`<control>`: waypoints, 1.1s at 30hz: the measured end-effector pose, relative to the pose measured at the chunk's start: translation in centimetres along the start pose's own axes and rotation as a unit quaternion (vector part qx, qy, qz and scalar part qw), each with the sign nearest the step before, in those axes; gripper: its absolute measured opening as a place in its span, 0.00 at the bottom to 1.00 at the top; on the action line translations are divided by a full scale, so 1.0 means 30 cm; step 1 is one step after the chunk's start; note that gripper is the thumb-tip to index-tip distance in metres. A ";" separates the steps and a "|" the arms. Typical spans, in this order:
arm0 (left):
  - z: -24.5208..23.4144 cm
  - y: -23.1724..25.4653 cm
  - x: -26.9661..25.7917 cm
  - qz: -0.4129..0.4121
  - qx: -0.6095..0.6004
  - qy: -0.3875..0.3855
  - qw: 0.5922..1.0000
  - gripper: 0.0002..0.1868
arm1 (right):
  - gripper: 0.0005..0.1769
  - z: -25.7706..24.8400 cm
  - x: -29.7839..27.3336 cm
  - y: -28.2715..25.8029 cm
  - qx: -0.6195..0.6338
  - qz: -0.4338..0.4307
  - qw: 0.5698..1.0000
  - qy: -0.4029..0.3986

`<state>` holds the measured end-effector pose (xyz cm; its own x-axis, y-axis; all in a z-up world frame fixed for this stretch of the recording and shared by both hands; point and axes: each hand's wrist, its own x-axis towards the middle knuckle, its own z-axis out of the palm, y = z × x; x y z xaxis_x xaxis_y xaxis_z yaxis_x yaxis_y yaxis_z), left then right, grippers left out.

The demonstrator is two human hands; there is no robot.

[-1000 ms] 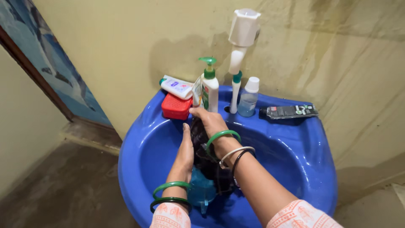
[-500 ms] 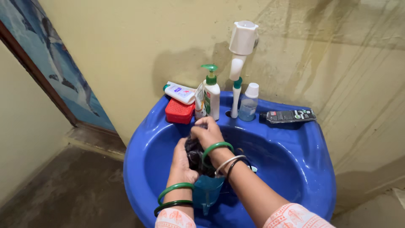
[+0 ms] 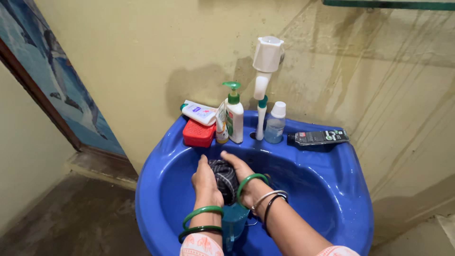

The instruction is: The person cleans a glass shelf mounted on a bathroom wall. They first scrub the shelf with a brush and cleaning paste, then rinse the brush in a blue sink. Finally, they wipe the shelf dry with a cloth.

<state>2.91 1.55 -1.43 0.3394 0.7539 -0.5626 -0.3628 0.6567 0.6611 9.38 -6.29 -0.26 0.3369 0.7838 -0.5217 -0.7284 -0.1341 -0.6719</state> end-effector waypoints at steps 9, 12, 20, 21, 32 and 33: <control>-0.017 -0.038 0.060 0.164 0.059 -0.055 0.983 0.15 | 0.13 0.091 -0.013 0.011 -0.009 -0.185 0.976 0.118; -0.016 0.024 -0.019 0.055 0.008 -0.225 0.973 0.23 | 0.15 0.103 0.003 -0.003 -0.051 -0.197 0.965 0.166; -0.056 0.196 -0.275 -0.048 0.280 -0.364 0.887 0.42 | 0.14 -0.066 0.310 -0.110 -0.220 -0.158 0.959 0.087; -0.063 0.199 -0.272 -0.040 0.288 -0.374 0.881 0.48 | 0.15 -0.083 0.342 -0.126 -0.267 -0.174 0.947 0.028; -0.049 0.161 -0.094 0.190 0.574 -0.165 0.779 0.15 | 0.15 0.012 0.149 -0.176 -0.659 -0.369 0.649 0.097; -0.047 0.161 -0.082 0.197 0.604 -0.128 0.762 0.15 | 0.22 0.046 0.080 -0.181 -0.703 -0.334 0.622 0.082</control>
<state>-0.89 2.91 2.45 0.6246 0.7578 -0.1887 0.5300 -0.2338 0.8151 13.33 -2.85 2.86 0.4242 0.8928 0.1512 0.8103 -0.2998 -0.5035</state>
